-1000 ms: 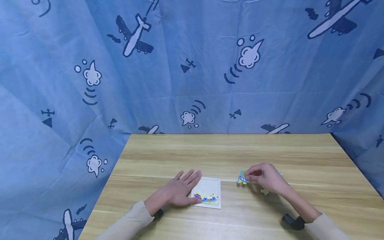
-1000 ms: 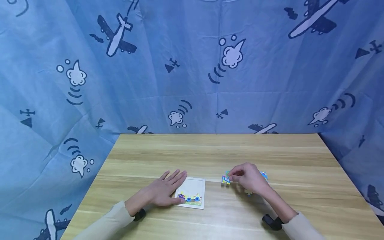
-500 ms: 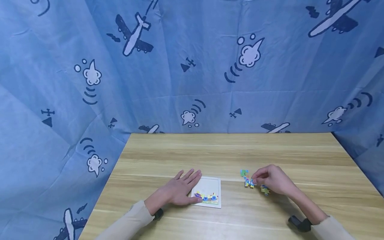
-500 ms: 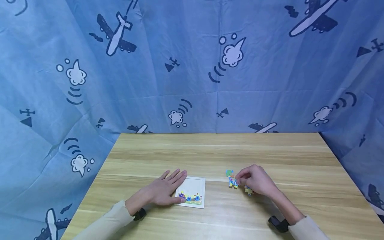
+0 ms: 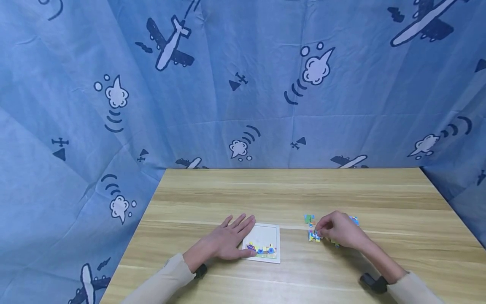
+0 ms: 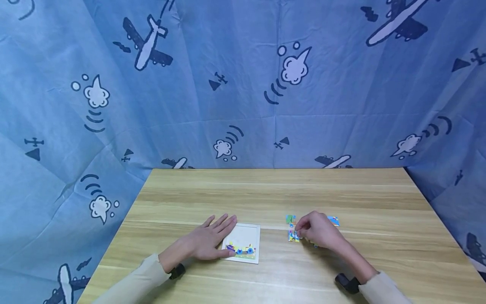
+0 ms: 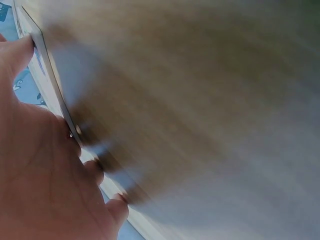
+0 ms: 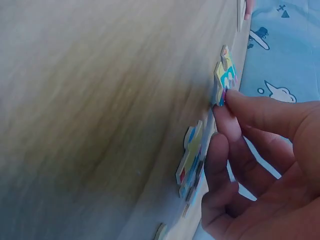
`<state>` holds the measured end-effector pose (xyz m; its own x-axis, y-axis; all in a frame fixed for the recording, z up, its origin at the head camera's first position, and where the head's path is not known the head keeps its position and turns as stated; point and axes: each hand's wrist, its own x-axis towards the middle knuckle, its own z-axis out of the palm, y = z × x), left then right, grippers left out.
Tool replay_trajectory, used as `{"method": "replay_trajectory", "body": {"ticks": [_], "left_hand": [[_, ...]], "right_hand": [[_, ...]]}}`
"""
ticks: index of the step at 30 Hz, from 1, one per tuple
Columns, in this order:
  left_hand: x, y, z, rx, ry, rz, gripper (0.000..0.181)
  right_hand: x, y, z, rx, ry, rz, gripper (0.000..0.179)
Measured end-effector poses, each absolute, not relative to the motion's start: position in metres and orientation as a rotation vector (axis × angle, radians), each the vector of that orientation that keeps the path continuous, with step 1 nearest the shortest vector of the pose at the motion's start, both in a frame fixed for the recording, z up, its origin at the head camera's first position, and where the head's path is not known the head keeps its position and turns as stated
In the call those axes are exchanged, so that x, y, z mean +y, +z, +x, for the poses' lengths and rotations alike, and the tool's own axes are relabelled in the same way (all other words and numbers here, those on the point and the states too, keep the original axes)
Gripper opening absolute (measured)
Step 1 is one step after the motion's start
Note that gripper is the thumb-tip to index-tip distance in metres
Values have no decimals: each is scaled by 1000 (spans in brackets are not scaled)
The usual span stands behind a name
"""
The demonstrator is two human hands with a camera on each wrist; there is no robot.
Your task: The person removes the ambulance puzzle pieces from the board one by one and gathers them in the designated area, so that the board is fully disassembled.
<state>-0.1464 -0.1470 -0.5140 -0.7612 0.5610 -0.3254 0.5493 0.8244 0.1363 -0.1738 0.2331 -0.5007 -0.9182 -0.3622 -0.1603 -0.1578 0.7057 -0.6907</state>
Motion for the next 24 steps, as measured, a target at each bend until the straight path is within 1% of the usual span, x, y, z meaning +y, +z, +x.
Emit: {"method": "replay_trajectory", "body": {"ticks": [19, 24], "left_hand": [[-147, -511, -145, 2646, 54, 828, 99], [-147, -512, -145, 2645, 51, 836, 99]], "right_hand": [[222, -501, -176, 2736, -908, -504, 15], [224, -496, -177, 2714, -953, -517, 13]]}}
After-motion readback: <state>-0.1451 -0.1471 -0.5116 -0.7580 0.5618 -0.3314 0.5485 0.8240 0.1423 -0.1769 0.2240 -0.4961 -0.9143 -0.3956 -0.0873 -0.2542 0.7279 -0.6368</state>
